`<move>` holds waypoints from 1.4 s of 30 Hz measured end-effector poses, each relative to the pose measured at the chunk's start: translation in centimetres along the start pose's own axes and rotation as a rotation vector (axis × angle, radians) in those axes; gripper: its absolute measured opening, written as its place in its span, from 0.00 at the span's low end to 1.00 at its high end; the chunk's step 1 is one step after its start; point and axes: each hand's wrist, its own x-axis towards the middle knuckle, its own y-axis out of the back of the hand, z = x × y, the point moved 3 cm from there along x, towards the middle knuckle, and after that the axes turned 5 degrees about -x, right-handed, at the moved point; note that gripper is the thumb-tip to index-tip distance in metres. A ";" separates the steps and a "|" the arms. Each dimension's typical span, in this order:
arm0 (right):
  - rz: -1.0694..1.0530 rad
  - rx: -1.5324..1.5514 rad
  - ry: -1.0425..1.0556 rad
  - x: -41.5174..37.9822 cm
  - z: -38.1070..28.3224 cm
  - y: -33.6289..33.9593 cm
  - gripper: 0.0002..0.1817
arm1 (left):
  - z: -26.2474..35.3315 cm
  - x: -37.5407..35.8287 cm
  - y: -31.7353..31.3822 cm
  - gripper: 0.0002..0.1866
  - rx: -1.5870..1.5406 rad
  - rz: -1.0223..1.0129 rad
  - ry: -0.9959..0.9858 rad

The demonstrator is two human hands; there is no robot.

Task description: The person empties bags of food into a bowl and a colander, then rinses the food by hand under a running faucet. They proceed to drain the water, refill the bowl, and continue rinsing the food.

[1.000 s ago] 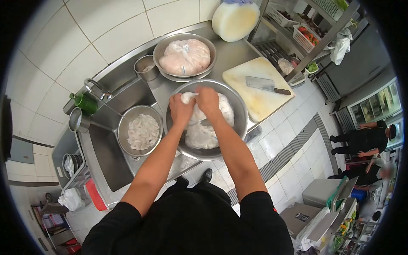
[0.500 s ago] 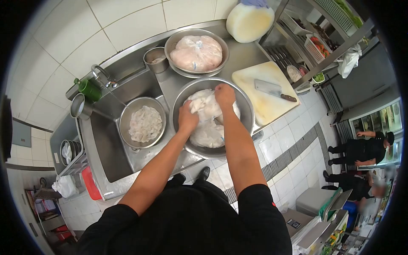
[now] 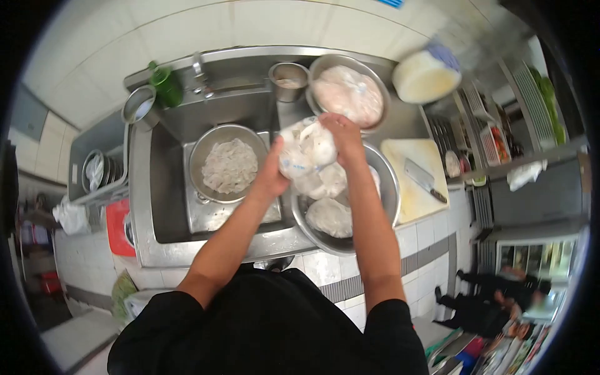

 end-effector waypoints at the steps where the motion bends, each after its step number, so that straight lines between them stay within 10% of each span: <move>1: 0.016 0.056 -0.059 0.6 1.7 -2.0 0.15 | 0.4 -0.6 0.7 0.27 -0.067 0.008 -0.042; 15: 0.140 -0.794 -0.125 4.7 14.5 -19.5 0.45 | 6.6 -3.1 11.1 0.36 -0.447 0.261 -0.327; 25: 0.043 -1.104 -0.089 5.4 15.7 -22.3 0.29 | 7.4 0.2 15.3 0.36 -0.494 0.397 -0.478; 34: -0.151 -0.717 -0.068 8.6 14.2 -23.4 0.28 | 11.3 0.2 11.1 0.34 -0.672 0.419 -0.474; 42: -0.034 -1.145 0.309 7.4 10.1 -25.2 0.16 | 9.5 1.2 11.3 0.24 -0.580 0.516 -0.496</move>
